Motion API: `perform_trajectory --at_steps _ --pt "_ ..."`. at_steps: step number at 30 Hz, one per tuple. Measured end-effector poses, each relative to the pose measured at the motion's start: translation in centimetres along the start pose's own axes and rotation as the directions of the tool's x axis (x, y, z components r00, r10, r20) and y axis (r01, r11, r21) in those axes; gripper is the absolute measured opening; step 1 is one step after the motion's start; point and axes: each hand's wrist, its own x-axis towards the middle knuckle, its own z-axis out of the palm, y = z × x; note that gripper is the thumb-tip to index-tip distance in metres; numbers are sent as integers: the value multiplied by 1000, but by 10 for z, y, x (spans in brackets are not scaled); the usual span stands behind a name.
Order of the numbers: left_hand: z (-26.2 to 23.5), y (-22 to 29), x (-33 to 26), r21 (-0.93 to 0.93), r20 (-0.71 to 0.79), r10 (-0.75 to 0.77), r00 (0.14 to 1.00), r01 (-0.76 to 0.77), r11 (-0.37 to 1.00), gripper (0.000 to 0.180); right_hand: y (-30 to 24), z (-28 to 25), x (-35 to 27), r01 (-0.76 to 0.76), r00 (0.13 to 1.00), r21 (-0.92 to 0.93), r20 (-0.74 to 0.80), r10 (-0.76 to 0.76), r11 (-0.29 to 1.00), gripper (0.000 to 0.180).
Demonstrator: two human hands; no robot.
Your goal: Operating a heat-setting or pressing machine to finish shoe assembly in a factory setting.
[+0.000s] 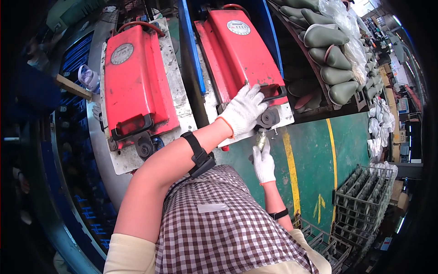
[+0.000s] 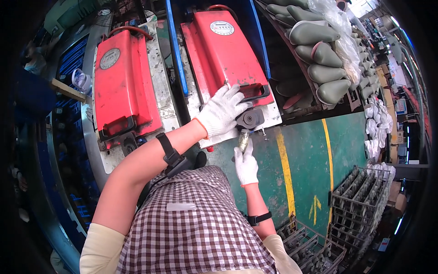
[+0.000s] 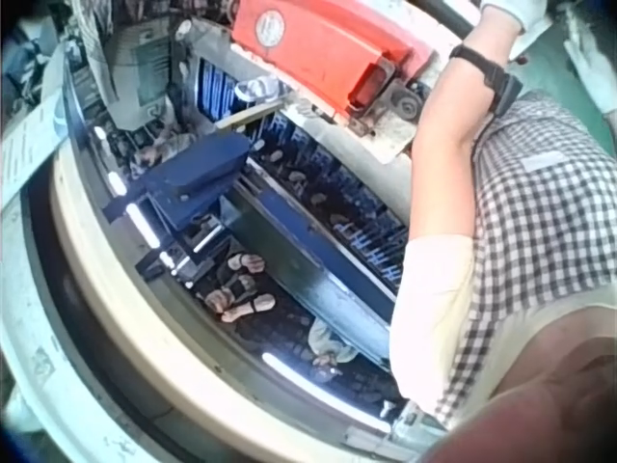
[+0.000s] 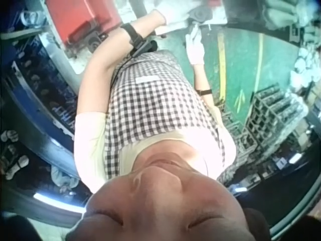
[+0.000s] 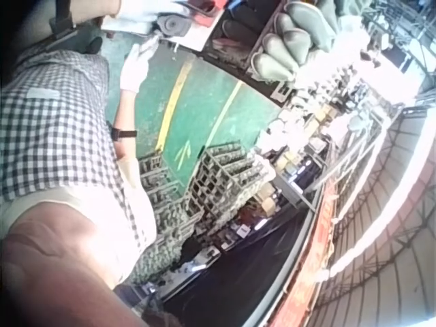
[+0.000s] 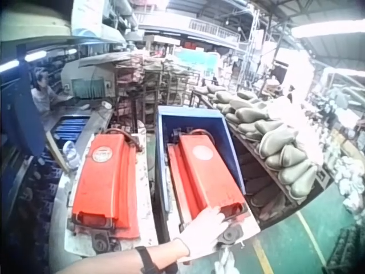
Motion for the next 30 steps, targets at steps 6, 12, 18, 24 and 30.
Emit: perform_trajectory --at_steps 6,12,18,24,30 --pt "-48 -2 31 -109 -80 -42 996 33 993 48 -29 -27 38 485 742 -263 -381 -552 834 21" --pt "-109 -25 93 -199 -373 -30 927 -49 979 32 -87 -13 157 563 754 -251 -233 -614 787 53" --pt "-182 -60 143 -183 -533 51 845 -173 968 30 -144 19 227 390 796 -533 -216 -566 751 85" --pt "-206 -76 137 -209 -415 -42 909 -51 977 62 -109 -7 276 592 796 170 -276 -539 788 79" --pt "-167 -100 -32 -744 -174 -646 743 331 581 63 -96 -27 138 -330 854 882 431 -290 337 49"
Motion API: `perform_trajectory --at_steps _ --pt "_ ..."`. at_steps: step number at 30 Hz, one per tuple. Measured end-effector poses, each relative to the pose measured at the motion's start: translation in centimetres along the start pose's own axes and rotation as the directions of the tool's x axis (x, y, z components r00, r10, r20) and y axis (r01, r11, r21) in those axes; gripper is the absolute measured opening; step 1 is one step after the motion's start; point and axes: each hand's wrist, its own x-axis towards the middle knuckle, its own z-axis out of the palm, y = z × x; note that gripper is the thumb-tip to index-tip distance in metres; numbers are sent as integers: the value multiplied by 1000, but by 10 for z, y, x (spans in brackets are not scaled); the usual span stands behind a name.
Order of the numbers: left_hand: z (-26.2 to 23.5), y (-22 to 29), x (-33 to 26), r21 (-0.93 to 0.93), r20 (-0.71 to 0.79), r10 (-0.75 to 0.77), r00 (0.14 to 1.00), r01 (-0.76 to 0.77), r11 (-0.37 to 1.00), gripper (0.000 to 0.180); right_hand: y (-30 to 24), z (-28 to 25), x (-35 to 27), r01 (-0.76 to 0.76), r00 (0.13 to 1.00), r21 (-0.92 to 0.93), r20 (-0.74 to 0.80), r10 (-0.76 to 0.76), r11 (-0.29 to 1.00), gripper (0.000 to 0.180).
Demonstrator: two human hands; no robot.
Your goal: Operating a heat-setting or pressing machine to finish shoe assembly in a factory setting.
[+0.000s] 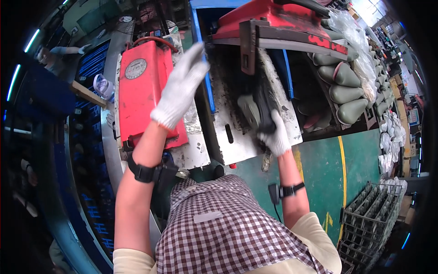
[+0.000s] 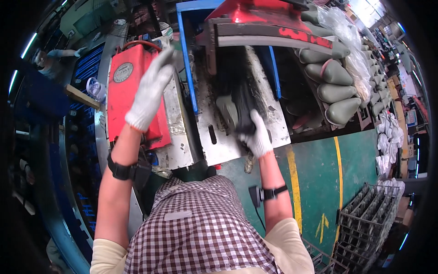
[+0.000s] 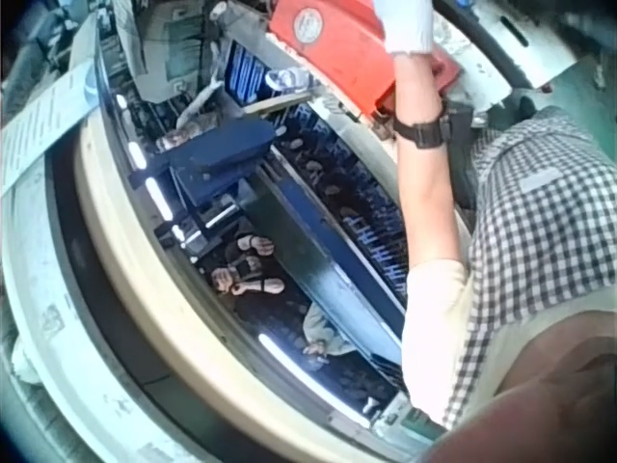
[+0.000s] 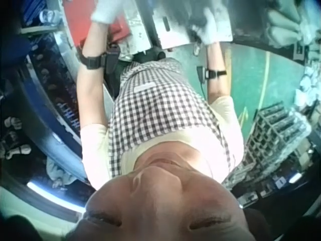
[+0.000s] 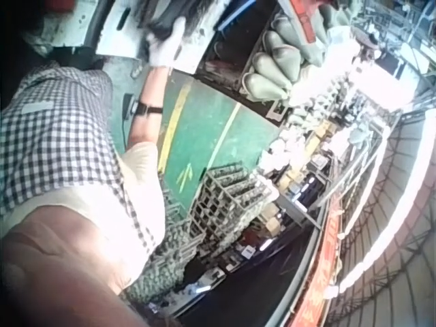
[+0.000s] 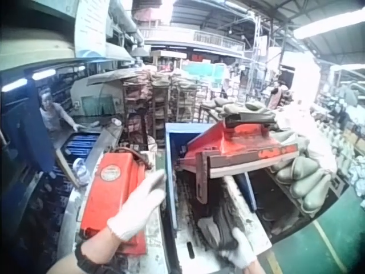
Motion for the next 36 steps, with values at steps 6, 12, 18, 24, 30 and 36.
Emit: perform_trajectory --at_steps 6,12,18,24,30,36 --pt "-16 -33 -87 -359 69 -404 912 401 843 71 64 23 -68 -119 924 237 382 20 964 93" --pt "-49 -3 -141 -428 -20 -308 951 271 862 96 101 31 -68 -342 847 202 489 208 918 100" --pt "-79 3 -190 -502 -52 -311 949 244 829 77 123 38 -68 -443 801 166 514 306 881 91" --pt "-100 11 -216 -251 -266 -244 933 178 952 50 140 54 -75 -602 718 211 566 406 770 81" --pt "-120 2 -240 -732 -361 -484 797 80 677 88 125 142 -81 -699 525 -64 629 573 712 83" --pt "-123 -12 -302 -786 -31 -465 885 266 559 98 164 254 -75 -361 510 -485 612 604 796 69"
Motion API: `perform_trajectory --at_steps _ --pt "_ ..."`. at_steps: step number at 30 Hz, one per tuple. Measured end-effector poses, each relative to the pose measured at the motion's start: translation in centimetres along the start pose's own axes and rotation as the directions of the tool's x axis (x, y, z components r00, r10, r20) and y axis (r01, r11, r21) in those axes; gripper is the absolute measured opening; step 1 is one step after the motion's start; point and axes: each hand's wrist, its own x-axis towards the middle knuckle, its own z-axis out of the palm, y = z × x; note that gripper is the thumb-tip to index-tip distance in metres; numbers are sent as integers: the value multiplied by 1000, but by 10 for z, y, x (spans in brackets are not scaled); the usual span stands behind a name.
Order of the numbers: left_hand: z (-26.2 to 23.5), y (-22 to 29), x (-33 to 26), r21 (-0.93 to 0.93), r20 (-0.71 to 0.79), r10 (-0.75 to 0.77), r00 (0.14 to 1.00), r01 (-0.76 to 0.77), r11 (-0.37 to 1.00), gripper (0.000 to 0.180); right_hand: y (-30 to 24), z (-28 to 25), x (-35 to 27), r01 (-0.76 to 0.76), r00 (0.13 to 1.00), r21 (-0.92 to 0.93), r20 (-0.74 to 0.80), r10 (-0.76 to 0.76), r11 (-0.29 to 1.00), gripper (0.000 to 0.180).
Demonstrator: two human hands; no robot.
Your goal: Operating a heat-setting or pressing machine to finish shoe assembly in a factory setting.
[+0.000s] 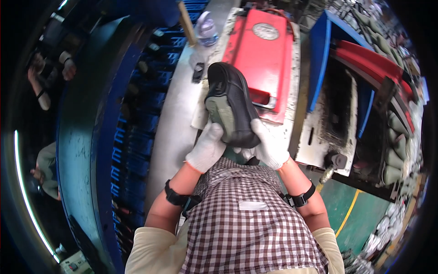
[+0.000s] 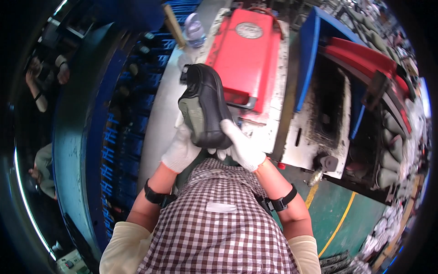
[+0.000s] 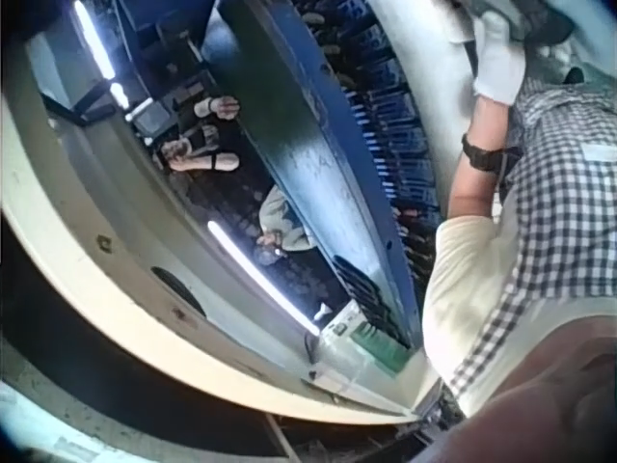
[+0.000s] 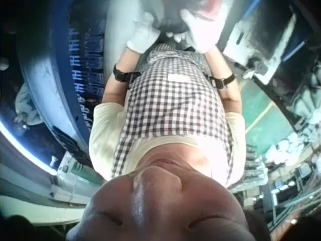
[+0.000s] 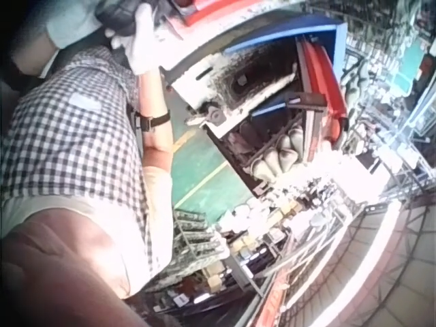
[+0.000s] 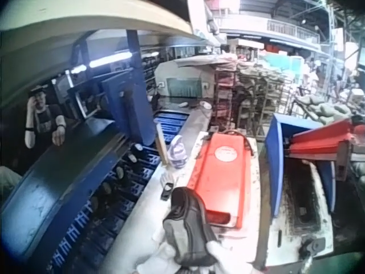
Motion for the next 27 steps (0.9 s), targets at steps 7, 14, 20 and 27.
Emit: perform_trajectory --at_steps 7,14,20,27 --pt "-63 -5 -68 -551 -489 -89 868 -228 803 60 9 15 43 175 982 -661 175 -77 730 64" --pt "-242 -43 -159 -110 -975 -71 211 -179 978 38 35 -26 31 45 646 -995 96 -757 -88 36" --pt "-366 -10 -169 47 -994 45 -94 -20 999 29 51 -26 43 -160 626 -951 111 -772 -266 38" --pt "-534 47 -237 13 -981 141 -132 683 730 61 43 -23 44 -90 616 -961 152 -773 -261 36"
